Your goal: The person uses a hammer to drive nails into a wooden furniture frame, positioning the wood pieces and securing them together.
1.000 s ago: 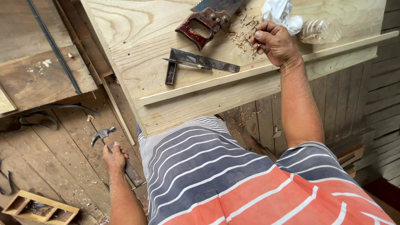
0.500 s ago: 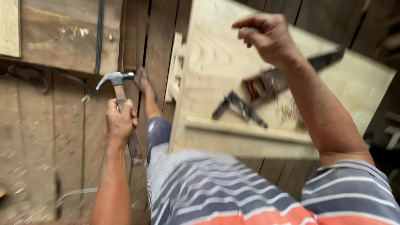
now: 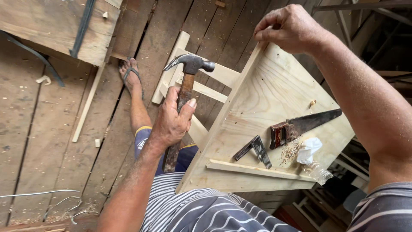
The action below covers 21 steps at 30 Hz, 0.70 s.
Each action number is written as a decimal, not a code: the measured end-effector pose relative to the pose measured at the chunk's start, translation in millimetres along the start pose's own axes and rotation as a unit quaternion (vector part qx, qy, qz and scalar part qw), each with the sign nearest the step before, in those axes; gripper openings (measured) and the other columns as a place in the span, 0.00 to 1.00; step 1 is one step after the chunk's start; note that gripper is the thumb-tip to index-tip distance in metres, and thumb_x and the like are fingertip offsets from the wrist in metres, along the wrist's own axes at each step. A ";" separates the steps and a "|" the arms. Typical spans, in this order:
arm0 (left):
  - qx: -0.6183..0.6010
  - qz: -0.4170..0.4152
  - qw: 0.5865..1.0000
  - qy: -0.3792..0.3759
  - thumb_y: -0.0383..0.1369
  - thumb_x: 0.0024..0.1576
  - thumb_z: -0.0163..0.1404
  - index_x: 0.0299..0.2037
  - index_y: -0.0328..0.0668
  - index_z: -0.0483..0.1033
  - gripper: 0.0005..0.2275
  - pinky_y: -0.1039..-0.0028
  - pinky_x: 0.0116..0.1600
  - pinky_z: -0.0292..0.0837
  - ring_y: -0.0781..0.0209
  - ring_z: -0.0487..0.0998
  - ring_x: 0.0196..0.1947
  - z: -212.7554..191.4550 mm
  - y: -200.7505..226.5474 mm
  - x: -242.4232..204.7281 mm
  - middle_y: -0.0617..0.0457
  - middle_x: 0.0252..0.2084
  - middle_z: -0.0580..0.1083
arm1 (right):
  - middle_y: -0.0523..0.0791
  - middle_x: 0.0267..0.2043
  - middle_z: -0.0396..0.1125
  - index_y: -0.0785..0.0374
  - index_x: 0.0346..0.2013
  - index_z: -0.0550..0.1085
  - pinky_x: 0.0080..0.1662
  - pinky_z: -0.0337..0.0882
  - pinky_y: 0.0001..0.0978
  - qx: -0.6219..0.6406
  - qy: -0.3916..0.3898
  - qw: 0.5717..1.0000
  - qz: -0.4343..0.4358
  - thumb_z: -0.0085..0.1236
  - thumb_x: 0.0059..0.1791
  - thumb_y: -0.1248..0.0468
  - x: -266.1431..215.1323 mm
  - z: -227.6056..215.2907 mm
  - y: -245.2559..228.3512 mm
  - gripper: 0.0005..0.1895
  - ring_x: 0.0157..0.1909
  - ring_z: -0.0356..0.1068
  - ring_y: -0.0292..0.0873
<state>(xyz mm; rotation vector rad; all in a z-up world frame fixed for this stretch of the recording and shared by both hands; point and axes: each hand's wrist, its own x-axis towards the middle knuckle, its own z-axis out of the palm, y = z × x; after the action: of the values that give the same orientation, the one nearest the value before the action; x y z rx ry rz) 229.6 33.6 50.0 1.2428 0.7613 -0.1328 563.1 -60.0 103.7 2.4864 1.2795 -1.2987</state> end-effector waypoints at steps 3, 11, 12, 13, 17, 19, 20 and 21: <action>-0.061 -0.050 0.996 -0.043 0.37 0.57 0.42 0.36 0.44 0.59 0.08 0.74 0.25 0.63 0.66 0.63 0.13 -2.2 6.8 -1.1 0.59 0.18 0.62 | 0.39 0.33 0.72 0.56 0.37 0.79 0.38 0.66 0.27 -0.006 -0.036 0.996 0.076 0.60 0.48 0.60 -1.8 1.6 -5.6 0.06 0.36 0.68 0.33; -0.037 0.026 0.998 -0.051 0.38 0.57 0.40 0.44 0.44 0.64 0.10 0.72 0.29 0.65 0.65 0.65 0.14 -4.1 11.3 2.3 0.59 0.16 0.64 | 0.39 0.28 0.69 0.58 0.36 0.78 0.29 0.59 0.24 0.014 0.007 1.000 0.015 0.60 0.52 0.64 -7.2 12.4 6.3 0.02 0.27 0.61 0.30; -0.038 0.023 0.998 -0.053 0.38 0.57 0.40 0.44 0.44 0.64 0.10 0.72 0.29 0.65 0.65 0.65 0.14 -3.1 13.2 3.2 0.59 0.16 0.64 | 0.39 0.28 0.69 0.58 0.36 0.78 0.29 0.59 0.24 0.014 0.004 1.000 0.017 0.60 0.52 0.64 -7.7 13.5 6.4 0.02 0.27 0.61 0.30; -0.056 0.014 0.996 -0.062 0.37 0.57 0.39 0.47 0.44 0.63 0.11 0.74 0.25 0.64 0.66 0.63 0.12 -2.2 15.3 4.1 0.59 0.16 0.64 | 0.38 0.26 0.67 0.58 0.35 0.78 0.28 0.58 0.25 0.005 0.002 1.000 0.023 0.59 0.52 0.64 -8.2 14.2 6.3 0.02 0.25 0.59 0.30; -0.066 -0.010 0.994 -0.082 0.39 0.58 0.39 0.42 0.45 0.60 0.09 0.74 0.23 0.64 0.66 0.62 0.11 1.6 14.4 10.9 0.58 0.16 0.63 | 0.38 0.21 0.64 0.57 0.33 0.78 0.26 0.56 0.26 -0.011 -0.006 1.000 0.023 0.58 0.52 0.64 -6.1 11.9 1.9 0.04 0.22 0.56 0.30; -0.056 -0.014 0.995 -0.085 0.40 0.58 0.39 0.42 0.46 0.61 0.09 0.74 0.24 0.65 0.65 0.64 0.11 0.5 19.3 13.4 0.59 0.16 0.64 | 0.38 0.21 0.64 0.58 0.33 0.78 0.26 0.55 0.25 -0.010 -0.008 1.000 0.022 0.57 0.52 0.65 -5.1 10.8 -2.5 0.04 0.22 0.56 0.30; -0.048 -0.016 0.995 -0.089 0.40 0.58 0.38 0.41 0.47 0.61 0.09 0.73 0.25 0.66 0.64 0.65 0.11 0.6 21.7 14.9 0.59 0.17 0.65 | 0.38 0.21 0.64 0.58 0.32 0.78 0.26 0.55 0.25 -0.010 -0.009 1.000 0.022 0.57 0.52 0.65 -5.1 9.7 -4.2 0.05 0.22 0.56 0.30; -0.048 -0.016 0.995 -0.089 0.40 0.58 0.38 0.41 0.47 0.61 0.09 0.73 0.25 0.66 0.64 0.65 0.11 1.5 20.0 16.3 0.59 0.17 0.65 | 0.38 0.21 0.64 0.58 0.32 0.78 0.26 0.55 0.25 -0.011 -0.010 1.000 0.022 0.57 0.52 0.65 -5.1 9.9 -2.7 0.05 0.22 0.56 0.30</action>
<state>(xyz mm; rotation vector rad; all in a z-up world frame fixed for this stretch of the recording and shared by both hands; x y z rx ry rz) 252.2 44.2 56.6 1.1111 0.6262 -0.2272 553.2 -65.4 101.8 2.4666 1.2206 -1.2884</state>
